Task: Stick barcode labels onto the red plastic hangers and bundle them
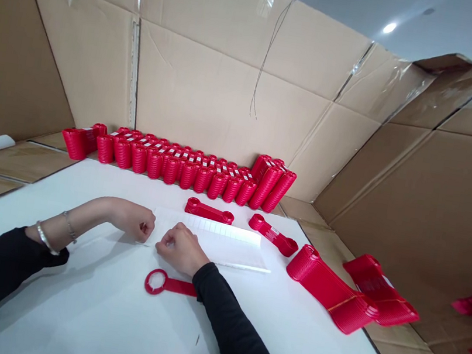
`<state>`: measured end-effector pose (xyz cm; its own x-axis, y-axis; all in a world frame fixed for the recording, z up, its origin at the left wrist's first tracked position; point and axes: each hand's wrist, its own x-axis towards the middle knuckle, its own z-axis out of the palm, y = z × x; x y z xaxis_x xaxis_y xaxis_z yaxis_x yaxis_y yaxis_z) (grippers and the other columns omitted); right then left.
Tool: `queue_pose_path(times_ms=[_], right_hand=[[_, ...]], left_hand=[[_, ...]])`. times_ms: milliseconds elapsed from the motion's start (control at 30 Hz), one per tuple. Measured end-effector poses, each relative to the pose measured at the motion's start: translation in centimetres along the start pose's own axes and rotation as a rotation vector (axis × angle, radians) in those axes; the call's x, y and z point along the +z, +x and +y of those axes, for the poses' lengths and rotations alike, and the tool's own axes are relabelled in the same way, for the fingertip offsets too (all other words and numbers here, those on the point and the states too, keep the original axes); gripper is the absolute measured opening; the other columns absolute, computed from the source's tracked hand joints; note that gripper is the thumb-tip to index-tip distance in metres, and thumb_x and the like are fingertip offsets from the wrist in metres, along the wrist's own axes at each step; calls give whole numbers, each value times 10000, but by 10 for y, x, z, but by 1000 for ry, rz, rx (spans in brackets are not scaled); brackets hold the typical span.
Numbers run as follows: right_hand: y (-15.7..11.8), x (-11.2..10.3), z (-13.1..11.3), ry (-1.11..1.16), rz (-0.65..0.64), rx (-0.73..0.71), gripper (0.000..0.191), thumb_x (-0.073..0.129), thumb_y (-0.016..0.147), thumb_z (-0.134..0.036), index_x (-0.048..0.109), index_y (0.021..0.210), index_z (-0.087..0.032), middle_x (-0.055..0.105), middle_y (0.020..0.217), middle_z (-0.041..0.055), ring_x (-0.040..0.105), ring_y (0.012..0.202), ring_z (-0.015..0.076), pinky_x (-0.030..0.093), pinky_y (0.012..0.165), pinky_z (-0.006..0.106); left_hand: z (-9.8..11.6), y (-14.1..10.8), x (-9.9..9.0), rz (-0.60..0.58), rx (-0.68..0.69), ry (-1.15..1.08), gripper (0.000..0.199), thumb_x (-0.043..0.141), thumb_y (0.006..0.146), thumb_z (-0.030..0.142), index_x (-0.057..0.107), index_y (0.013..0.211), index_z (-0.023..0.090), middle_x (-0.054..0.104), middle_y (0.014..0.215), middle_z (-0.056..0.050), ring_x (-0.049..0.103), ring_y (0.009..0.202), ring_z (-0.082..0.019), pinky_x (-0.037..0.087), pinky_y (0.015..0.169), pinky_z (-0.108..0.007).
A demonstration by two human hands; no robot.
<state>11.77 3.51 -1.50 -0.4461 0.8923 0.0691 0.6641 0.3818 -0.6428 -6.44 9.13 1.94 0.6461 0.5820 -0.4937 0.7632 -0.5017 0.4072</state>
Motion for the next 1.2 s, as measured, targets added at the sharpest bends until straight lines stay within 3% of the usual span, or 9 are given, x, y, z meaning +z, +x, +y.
queue_pose_path(times_ms=[200,367,533,700,867,933,1000,1100,1200], right_hand=[[6,9,-4,-30,36,23,84,524,704,-176,547,625,-158,540,792,23,521,702,133,409,661,254],[9,11,-3,-57,61,31,77,527,720,-174,558,652,-154,543,792,31,518,697,133,412,660,254],[6,-9,-2,13,7,36,162,505,799,-234,632,759,-141,583,850,53,543,739,140,434,711,266],[-36,-63,21,39,29,79,202,450,835,-206,622,930,-160,622,1008,74,577,918,163,450,808,290],[-114,-107,75,-30,44,221,344,616,730,-365,600,1038,-212,581,1148,79,528,1088,226,390,963,373],[-137,-112,91,-80,63,314,366,636,700,-357,597,1035,-215,573,1169,92,532,1086,247,398,956,397],[-148,-111,99,-134,99,315,260,585,734,-321,608,966,-207,576,1162,100,548,1056,244,418,929,394],[-145,-104,96,-189,186,260,170,471,795,-269,607,852,-184,629,1018,103,589,930,227,450,859,386],[-128,-102,78,-119,207,189,165,450,810,-267,587,819,-175,642,866,70,596,823,201,470,794,352]], left_hand=[[8,-2,1,49,-65,71,85,496,585,205,568,597,162,524,582,25,429,555,-122,346,510,-233],[13,-3,1,113,-141,147,117,489,606,208,585,652,160,605,675,-17,484,583,-143,366,516,-245],[19,-8,1,142,-167,231,153,497,657,270,593,705,162,613,853,-86,545,733,-213,430,637,-316],[41,-10,8,230,-5,229,434,560,694,449,535,1063,222,524,1121,-79,457,1046,-262,412,843,-354],[60,8,26,316,216,237,513,571,738,357,444,1219,229,500,1198,-82,454,1082,-253,378,901,-345],[64,15,33,358,226,289,459,516,778,302,444,1224,214,534,1147,-94,502,1022,-244,393,868,-339],[68,21,38,413,199,383,417,463,789,226,455,1206,209,580,1049,-93,548,924,-241,416,796,-339],[75,25,45,490,131,549,443,436,752,140,466,1191,198,613,938,-89,576,821,-242,420,730,-346],[83,24,45,534,83,596,474,444,766,159,432,1238,190,622,967,-101,584,856,-251,415,751,-349]])
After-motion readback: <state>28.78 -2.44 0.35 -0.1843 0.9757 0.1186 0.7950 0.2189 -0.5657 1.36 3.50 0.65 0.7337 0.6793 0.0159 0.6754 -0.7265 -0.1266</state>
